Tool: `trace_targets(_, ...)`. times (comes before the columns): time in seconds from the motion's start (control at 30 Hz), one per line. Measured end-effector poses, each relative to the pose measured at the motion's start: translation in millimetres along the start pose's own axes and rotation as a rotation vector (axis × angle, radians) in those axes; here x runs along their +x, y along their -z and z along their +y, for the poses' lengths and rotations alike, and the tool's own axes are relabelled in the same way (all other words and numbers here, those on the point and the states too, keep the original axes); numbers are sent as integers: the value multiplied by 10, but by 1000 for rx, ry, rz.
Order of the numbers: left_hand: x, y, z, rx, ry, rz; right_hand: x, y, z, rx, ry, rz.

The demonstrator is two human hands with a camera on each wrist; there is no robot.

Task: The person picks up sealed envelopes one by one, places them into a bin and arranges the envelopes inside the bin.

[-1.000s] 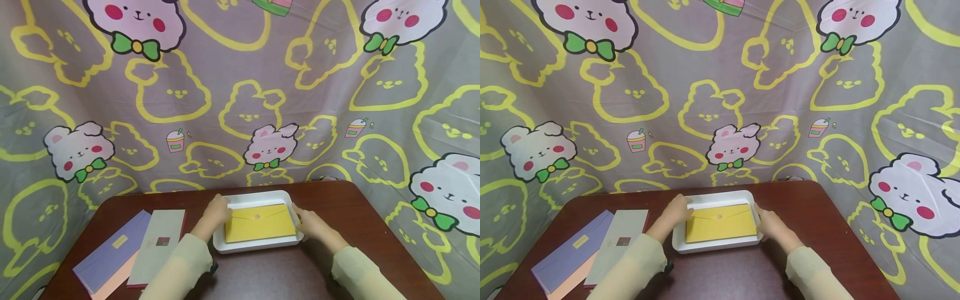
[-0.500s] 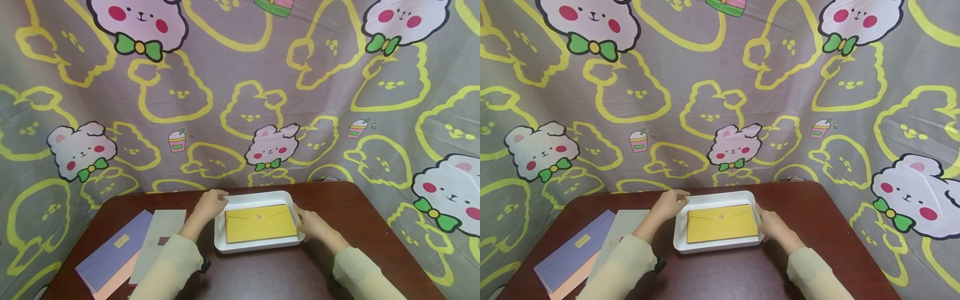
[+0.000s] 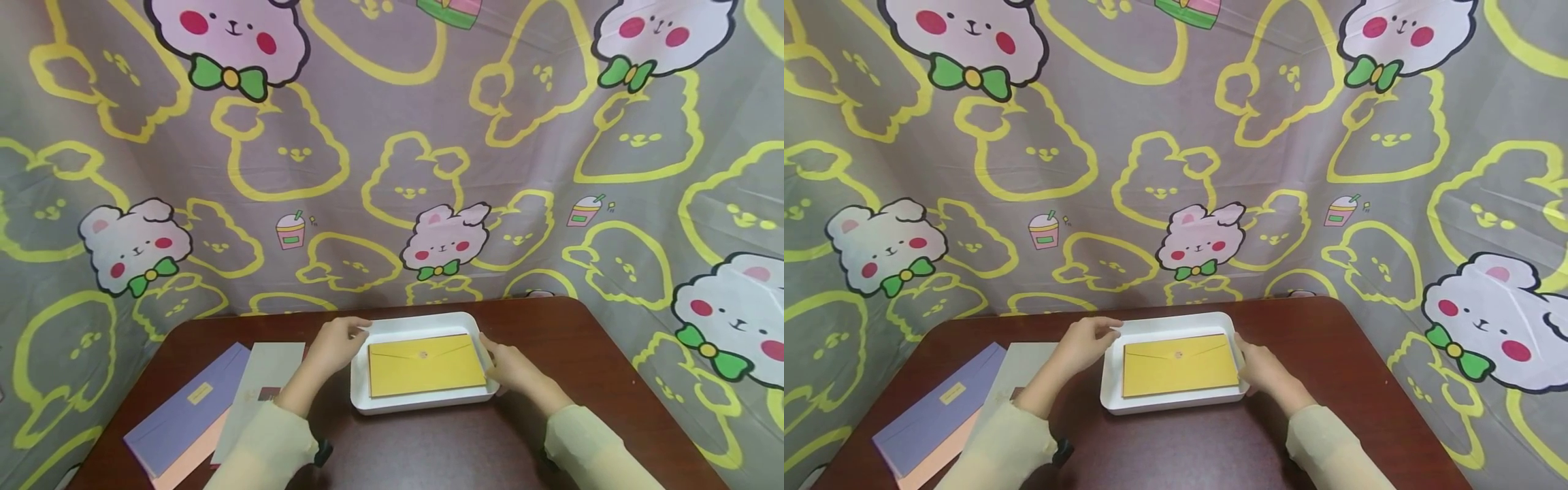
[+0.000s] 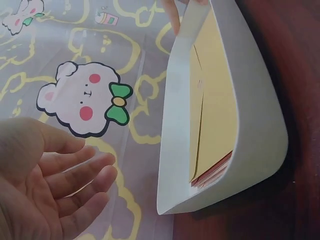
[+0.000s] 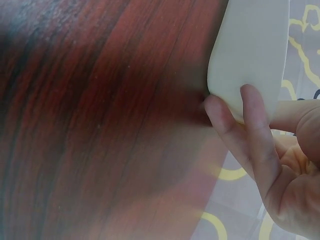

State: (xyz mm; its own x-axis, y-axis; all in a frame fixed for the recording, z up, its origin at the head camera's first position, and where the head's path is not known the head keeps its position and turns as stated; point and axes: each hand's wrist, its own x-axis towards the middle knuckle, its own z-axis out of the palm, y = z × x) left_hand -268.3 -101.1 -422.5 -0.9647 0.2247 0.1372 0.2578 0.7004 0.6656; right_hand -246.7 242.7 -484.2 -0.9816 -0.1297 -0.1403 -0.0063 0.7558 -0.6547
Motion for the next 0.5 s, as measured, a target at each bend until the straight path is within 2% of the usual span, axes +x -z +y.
trace_targets(0.1,-63,30,-15,8,-22,30,-4,-2,-7,1,1,-5)
trace_targets(0.23,-152,133,-74,6,-10,59,-10,-1,-25,-4,-4,-10)
trace_targets(0.5,-345,496,-366,-1,9,90,-5,18,-21,-27,9,-3)
